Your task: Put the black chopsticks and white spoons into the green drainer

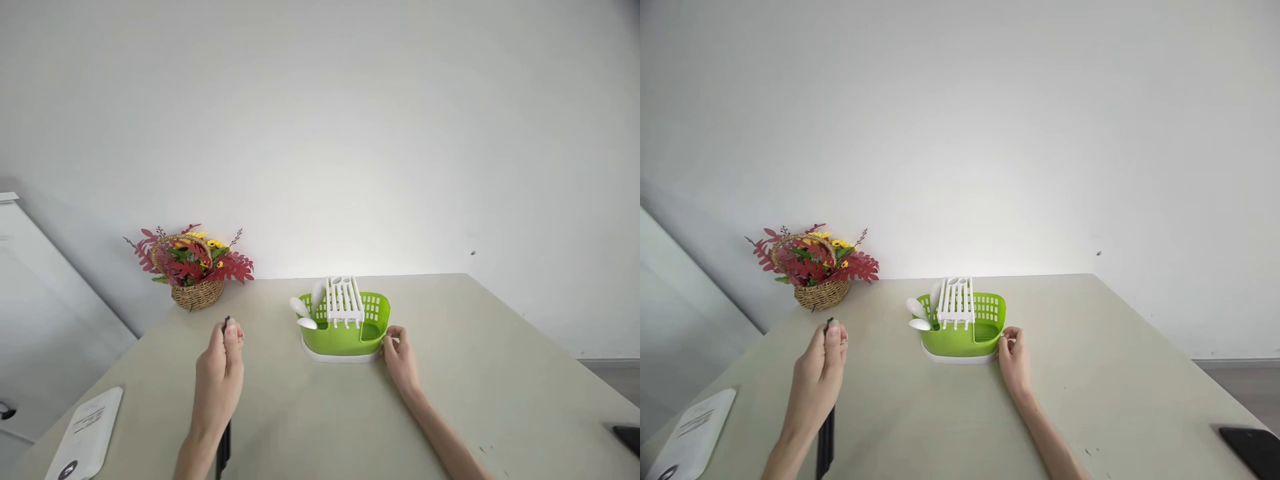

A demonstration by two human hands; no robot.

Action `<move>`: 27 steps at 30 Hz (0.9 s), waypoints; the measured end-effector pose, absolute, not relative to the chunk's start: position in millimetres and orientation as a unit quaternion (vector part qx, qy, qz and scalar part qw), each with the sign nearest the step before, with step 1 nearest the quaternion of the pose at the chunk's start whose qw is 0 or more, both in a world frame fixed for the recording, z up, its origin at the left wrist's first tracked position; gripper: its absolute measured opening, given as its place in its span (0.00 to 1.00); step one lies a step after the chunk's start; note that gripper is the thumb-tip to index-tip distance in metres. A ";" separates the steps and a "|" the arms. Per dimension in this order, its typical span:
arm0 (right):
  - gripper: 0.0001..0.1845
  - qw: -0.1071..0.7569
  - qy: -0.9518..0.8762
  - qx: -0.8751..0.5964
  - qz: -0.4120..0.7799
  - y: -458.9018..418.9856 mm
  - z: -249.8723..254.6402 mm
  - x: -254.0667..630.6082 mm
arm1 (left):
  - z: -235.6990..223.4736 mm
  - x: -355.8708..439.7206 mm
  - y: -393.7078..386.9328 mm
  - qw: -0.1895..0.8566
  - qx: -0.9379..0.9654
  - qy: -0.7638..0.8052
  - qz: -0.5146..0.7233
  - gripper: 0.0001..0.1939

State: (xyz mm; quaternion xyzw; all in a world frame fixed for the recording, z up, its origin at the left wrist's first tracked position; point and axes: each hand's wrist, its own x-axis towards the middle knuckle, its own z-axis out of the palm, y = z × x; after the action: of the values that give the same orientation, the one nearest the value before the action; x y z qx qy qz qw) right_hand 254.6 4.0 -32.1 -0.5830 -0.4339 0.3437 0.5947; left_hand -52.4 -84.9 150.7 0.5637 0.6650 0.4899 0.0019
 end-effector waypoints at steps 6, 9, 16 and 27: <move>0.13 0.584 -0.438 -0.589 0.347 2.1 -34.3 256.7 | 114.0 -109.8 -55.8 0.050 0.591 0.735 0.328 0.17; 0.12 0.580 -0.442 -0.590 0.347 1.2 -35.0 257.5 | 97.1 -126.9 -38.5 0.057 0.592 0.747 0.295 0.17; 0.11 0.572 -0.448 -0.592 0.349 1.7 -38.3 258.7 | 53.4 -153.4 -7.6 0.043 0.577 0.781 0.236 0.19; 0.11 0.569 -0.447 -0.596 0.348 -0.5 -33.1 258.8 | 26.9 -172.7 0.5 -0.010 0.562 0.814 0.145 0.16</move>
State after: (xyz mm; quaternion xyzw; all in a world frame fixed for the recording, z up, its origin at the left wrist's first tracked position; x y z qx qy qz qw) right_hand 258.8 -0.5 -33.1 -0.5959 -0.4472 0.3480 0.5691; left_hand -172.7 0.5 26.9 0.5623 0.8140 0.1453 -0.0101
